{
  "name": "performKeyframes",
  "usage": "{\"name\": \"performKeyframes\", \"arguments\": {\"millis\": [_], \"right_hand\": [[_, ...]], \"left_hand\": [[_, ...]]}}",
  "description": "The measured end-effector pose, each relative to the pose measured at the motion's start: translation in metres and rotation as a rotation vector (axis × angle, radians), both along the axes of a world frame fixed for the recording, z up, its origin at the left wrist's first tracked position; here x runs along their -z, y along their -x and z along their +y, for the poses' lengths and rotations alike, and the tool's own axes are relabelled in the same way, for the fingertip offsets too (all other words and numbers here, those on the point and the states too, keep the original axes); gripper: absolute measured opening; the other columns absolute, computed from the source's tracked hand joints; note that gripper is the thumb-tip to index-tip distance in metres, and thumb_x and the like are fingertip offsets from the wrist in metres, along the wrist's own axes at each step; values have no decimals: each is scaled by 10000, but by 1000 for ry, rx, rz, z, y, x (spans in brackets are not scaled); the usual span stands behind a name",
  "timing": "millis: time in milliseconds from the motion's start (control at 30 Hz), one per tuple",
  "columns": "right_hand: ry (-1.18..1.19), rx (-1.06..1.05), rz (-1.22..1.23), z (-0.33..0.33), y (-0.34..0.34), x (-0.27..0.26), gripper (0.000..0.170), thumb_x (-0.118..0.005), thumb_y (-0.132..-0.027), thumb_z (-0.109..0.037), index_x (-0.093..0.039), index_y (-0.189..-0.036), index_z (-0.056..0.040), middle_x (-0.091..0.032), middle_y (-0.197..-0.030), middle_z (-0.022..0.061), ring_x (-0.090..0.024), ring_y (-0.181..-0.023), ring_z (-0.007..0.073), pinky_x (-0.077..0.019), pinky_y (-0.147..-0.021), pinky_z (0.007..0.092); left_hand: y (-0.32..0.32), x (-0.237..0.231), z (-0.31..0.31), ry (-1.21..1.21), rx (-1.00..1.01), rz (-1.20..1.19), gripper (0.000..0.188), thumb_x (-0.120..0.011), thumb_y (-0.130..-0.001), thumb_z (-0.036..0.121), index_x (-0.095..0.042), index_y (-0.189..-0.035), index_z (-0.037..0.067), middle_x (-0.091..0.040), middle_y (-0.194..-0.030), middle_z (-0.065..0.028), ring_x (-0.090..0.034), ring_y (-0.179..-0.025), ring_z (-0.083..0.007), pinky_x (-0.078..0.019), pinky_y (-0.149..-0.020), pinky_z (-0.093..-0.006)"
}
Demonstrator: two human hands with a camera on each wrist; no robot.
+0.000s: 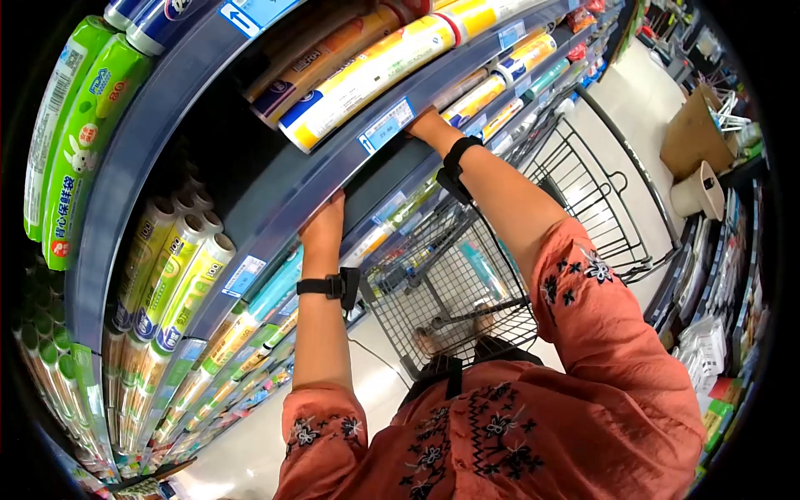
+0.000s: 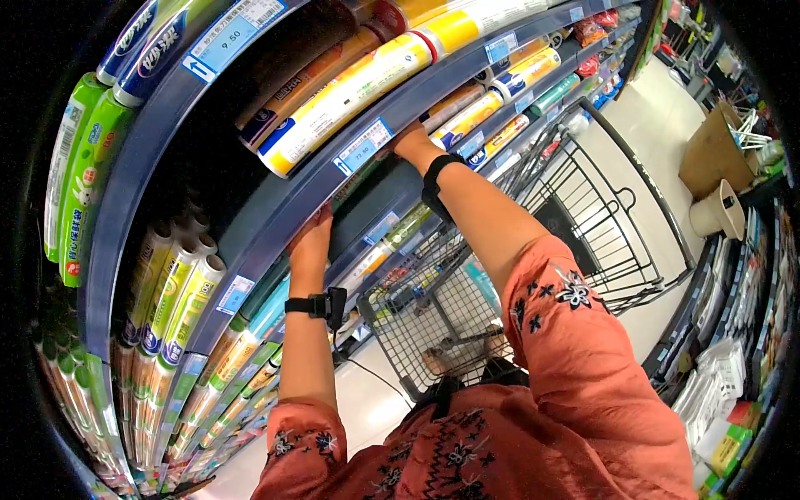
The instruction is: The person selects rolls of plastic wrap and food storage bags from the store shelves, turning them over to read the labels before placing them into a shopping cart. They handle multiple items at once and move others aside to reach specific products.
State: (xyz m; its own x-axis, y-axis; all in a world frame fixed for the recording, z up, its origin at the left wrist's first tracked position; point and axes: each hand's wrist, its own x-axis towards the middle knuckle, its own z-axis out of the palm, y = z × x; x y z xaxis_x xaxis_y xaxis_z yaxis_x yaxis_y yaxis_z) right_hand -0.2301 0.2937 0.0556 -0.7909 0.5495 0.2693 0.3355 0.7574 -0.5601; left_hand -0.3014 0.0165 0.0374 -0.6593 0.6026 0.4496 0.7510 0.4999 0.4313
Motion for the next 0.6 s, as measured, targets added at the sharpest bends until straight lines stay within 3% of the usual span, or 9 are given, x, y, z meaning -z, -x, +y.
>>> {"name": "performKeyframes", "arguments": {"millis": [33,133,233,333,433,533,567,600], "right_hand": [[-29,3,-4,2,4,0,608,-591,-914,-346,-459,-1438,-67,-398,-1518,207,-386,-1394,360,-335,-1141,416],[-97,3,-23,7,9,1,600,-573,-924,-354,-458,-1439,-69,-399,-1520,202,-385,-1395,358,-329,-1144,413],[-150,5,-36,9,11,3,591,-556,-934,-361,-458,-1440,-70,-400,-1521,198,-384,-1397,355,-324,-1148,411],[-201,11,-44,10,12,5,584,-538,-944,-368,-458,-1441,-72,-401,-1522,193,-384,-1398,353,-319,-1152,409],[-254,25,-54,15,9,9,577,-520,-954,-376,-458,-1442,-74,-402,-1524,188,-383,-1399,351,-314,-1155,406],[-324,41,-80,21,6,11,571,-502,-964,-383,-457,-1443,-75,-403,-1525,183,-383,-1400,349,-309,-1159,404],[-354,43,-89,25,4,11,569,-496,-967,-385,-457,-1443,-76,-403,-1526,181,-382,-1401,348,-307,-1160,403],[-337,26,-83,26,1,8,567,-490,-971,-388,-457,-1444,-76,-403,-1526,180,-382,-1401,347,-305,-1161,402]], "left_hand": [[-23,-40,3,200,-64,71,368,-667,-894,320,-656,-1184,94,-664,-1184,-158,-632,-1053,-393,-497,-914,-466],[-33,-55,10,227,-72,47,331,-671,-887,337,-683,-1156,144,-682,-1137,-158,-645,-1042,-378,-510,-887,-481],[-37,-61,12,303,-90,-76,375,-680,-882,364,-678,-1163,116,-675,-1146,-171,-641,-1037,-393,-506,-887,-497],[-41,-49,12,372,-113,197,420,-689,-880,379,-664,-1184,91,-663,-1164,-190,-630,-1046,-413,-503,-888,-503],[-53,-58,17,373,-75,69,484,-689,-876,415,-643,-1224,81,-638,-1211,-207,-619,-1068,-419,-497,-905,-507],[-48,-53,24,190,-11,265,344,-698,-865,309,-685,-1112,70,-687,-1035,-196,-658,-932,-397,-530,-820,-494],[-42,-53,30,171,-30,228,301,-702,-860,286,-698,-1089,91,-690,-1041,-181,-658,-916,-390,-531,-798,-497],[-37,-53,33,194,-28,153,377,-684,-862,343,-673,-1146,95,-666,-1112,-184,-631,-990,-397,-506,-855,-497]]}}
